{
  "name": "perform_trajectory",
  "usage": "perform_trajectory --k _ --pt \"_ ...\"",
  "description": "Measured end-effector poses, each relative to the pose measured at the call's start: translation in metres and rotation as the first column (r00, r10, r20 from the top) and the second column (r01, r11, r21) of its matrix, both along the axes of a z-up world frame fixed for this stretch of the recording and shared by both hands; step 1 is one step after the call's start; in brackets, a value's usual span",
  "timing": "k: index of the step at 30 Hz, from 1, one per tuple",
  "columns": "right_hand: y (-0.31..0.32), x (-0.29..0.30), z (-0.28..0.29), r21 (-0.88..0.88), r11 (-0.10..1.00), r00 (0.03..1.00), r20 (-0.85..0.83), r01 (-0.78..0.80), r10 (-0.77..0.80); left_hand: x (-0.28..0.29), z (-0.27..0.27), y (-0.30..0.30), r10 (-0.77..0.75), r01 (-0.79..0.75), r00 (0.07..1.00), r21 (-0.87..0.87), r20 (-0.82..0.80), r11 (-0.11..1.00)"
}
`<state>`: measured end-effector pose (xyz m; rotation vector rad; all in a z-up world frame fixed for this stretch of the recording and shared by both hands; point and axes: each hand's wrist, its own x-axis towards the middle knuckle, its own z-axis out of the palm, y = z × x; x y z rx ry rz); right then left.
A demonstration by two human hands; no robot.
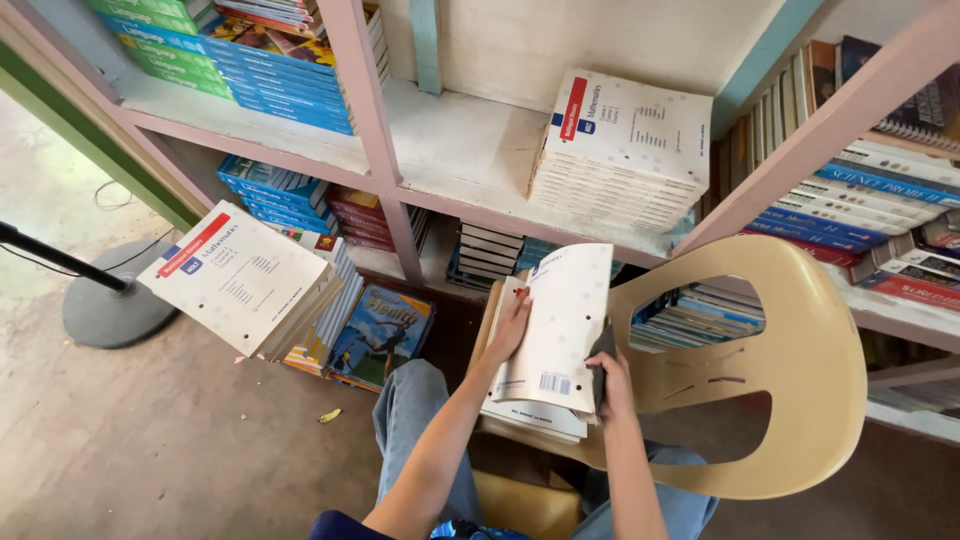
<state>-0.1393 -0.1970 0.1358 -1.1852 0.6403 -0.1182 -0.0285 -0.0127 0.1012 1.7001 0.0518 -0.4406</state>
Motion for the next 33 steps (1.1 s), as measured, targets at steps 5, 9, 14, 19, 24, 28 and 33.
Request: perform_trajectory --k 5,9,14,19,24,28,33 --pt "-0.02 0.002 -0.05 0.155 0.988 0.999 0.044 -0.012 0.006 0.04 -0.056 0.015 0.058 -0.063 0.997 0.078 0.057 0.995" --pt "-0.024 -0.004 -0.062 0.101 0.995 0.998 -0.061 0.016 -0.01 0.067 -0.122 0.029 0.045 -0.109 0.972 0.271 0.232 0.956" --pt "-0.024 -0.005 -0.103 0.019 0.999 0.99 -0.139 -0.033 0.035 0.058 -0.124 0.033 -0.029 -0.066 0.975 0.411 0.222 0.909" --pt "-0.03 -0.011 -0.129 -0.097 0.991 0.977 -0.198 -0.095 0.074 0.044 -0.13 0.032 -0.069 -0.02 0.983 0.469 0.171 0.883" --pt "-0.06 -0.003 -0.174 -0.248 0.966 0.971 -0.237 -0.068 0.007 0.032 -0.102 0.029 -0.144 -0.016 0.964 0.592 0.222 0.806" --pt "-0.061 -0.017 -0.12 -0.428 0.901 0.957 -0.286 -0.074 -0.057 0.024 -0.082 0.028 -0.208 0.001 0.953 0.68 0.222 0.733" --pt "-0.024 -0.027 -0.108 -0.921 0.389 0.999 -0.025 -0.007 -0.042 -0.015 0.024 0.012 -0.492 0.008 0.846 0.918 0.204 0.396"
